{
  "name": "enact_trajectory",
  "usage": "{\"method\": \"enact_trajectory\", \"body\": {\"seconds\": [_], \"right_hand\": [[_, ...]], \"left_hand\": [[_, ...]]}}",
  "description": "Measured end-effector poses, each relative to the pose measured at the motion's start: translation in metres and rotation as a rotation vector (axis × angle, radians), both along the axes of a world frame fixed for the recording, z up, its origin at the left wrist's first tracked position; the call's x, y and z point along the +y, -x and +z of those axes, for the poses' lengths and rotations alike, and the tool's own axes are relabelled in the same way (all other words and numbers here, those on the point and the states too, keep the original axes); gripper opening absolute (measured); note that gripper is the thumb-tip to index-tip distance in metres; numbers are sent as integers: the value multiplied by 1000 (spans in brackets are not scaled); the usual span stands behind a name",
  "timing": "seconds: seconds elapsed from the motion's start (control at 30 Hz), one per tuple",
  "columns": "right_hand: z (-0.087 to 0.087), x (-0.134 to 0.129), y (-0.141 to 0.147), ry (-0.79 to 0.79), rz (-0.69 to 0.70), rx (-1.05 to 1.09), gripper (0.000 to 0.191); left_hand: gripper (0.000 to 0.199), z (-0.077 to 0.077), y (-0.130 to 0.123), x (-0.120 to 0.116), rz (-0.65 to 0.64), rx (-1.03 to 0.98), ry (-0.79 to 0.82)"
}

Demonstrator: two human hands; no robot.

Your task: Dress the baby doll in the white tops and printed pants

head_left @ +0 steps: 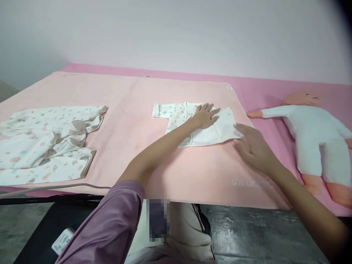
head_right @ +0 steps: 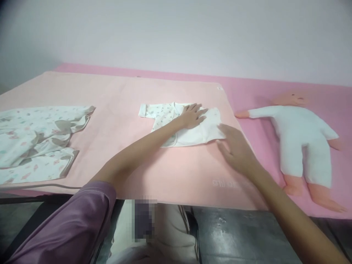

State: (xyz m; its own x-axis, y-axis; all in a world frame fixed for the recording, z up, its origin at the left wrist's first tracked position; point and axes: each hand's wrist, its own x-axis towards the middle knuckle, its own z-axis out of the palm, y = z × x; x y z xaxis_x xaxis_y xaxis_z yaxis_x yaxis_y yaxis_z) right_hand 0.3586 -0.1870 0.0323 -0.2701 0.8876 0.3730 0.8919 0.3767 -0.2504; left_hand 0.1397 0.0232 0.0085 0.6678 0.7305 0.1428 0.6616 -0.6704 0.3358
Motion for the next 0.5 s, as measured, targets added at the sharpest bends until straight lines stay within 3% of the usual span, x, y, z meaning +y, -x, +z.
{"method": "enact_trajectory", "body": {"seconds": [0.07,0.17,0.3,0.4,0.5], "right_hand": [[-1,1,20,100,156,-26,64],[-10,-4,31,210,298,-83,60],[-25,-29,24,174,266,-75,56],[-26,-46,24,127,242,-92,57],[-13,-50,40,71,195,-106,45]], "left_hand": [[66,1,5,-1,-7,-21,-17],[68,8,27,-18,2,-75,-39],[68,8,77,-82,-134,-23,-12],[66,2,109,-129,-192,-34,16],[63,5,123,-141,-158,-111,-34]]}}
